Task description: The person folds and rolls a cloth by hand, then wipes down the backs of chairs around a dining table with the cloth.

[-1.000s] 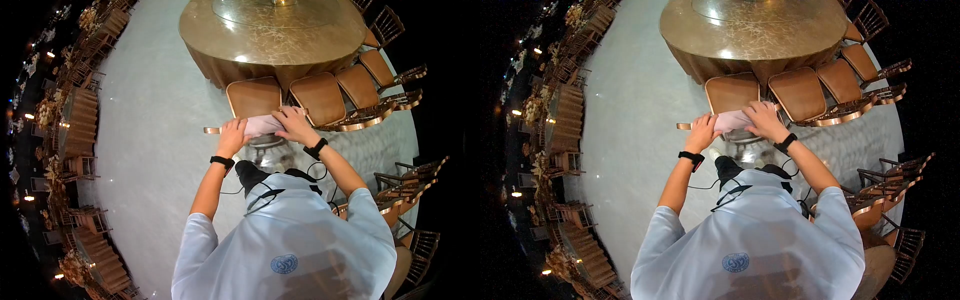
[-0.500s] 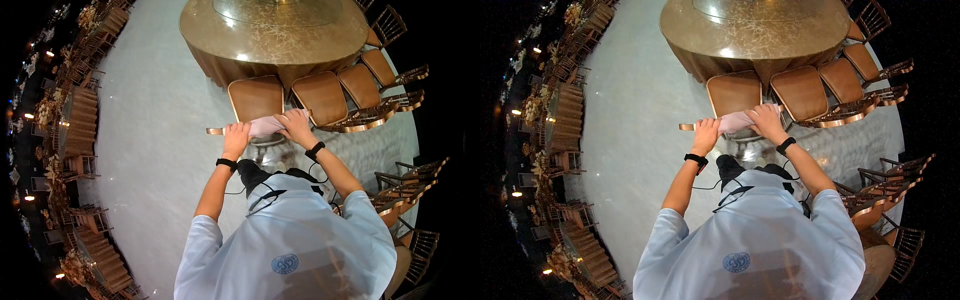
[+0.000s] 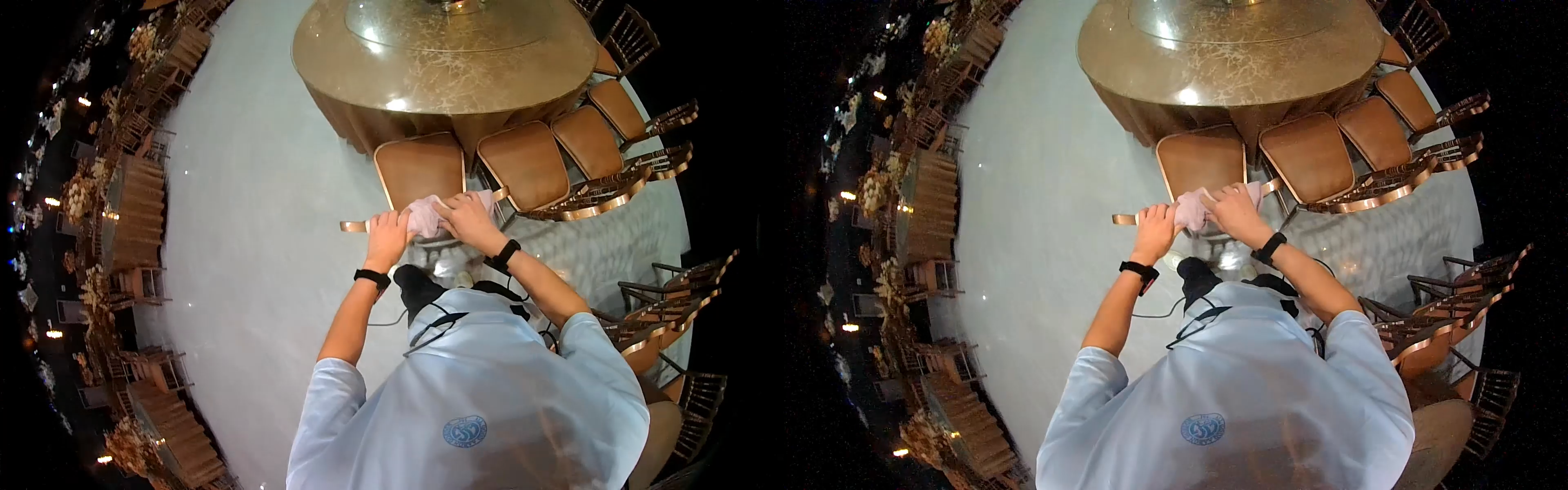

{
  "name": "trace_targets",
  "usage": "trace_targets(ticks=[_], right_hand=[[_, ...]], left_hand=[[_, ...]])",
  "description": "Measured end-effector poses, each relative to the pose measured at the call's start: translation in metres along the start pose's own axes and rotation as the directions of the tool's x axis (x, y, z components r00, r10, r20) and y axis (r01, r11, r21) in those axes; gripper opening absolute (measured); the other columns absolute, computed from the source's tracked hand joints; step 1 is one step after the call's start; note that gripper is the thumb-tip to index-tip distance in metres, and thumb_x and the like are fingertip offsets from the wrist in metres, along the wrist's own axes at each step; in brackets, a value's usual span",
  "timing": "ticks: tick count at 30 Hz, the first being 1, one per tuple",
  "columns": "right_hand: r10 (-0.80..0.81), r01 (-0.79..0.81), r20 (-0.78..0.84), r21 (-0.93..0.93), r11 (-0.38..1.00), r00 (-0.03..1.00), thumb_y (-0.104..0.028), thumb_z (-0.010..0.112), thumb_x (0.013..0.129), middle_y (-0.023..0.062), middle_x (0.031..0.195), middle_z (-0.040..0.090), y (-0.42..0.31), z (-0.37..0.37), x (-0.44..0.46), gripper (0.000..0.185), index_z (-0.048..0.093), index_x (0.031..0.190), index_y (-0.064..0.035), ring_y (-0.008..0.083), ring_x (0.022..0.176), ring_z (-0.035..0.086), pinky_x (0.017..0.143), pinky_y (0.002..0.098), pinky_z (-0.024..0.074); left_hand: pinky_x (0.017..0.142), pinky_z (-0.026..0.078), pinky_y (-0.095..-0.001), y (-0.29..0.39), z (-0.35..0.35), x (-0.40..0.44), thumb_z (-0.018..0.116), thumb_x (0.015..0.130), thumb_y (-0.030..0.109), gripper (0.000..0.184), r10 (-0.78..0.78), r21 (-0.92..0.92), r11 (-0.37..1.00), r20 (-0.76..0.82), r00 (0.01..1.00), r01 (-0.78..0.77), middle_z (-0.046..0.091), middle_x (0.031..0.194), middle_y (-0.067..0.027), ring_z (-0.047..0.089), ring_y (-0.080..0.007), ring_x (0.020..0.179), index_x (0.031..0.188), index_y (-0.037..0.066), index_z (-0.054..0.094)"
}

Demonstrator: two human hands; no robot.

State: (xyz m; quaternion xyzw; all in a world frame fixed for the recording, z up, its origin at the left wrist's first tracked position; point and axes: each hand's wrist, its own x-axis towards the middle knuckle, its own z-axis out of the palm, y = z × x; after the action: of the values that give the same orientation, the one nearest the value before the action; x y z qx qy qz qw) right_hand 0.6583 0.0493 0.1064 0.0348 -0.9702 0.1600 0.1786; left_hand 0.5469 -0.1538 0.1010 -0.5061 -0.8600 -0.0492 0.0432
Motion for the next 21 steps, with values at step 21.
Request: trace_targets(ticks=[21], right_hand=[[0.086, -0.087, 0.030, 0.067, 0.994, 0.996, -0.023, 0.066, 0.080, 0.0078, 0.102, 0.067, 0.026, -0.018, -0.010, 0.030, 0.069, 0.109, -0.0157, 0.0284, 0.096, 0.060, 0.090, 0.0434, 0.0374]], left_hand=[[0.102, 0.030, -0.0485, 0.009, 0.006, 0.000, 0.054, 0.093, 0.037, 0.053, -0.044, -0.206, 0.977, 0.041, 0.998, 0.052, 0.055, 0.117, -0.0127, 0.048, -0.0292, 0.114, 0.138, 0.011, 0.044]])
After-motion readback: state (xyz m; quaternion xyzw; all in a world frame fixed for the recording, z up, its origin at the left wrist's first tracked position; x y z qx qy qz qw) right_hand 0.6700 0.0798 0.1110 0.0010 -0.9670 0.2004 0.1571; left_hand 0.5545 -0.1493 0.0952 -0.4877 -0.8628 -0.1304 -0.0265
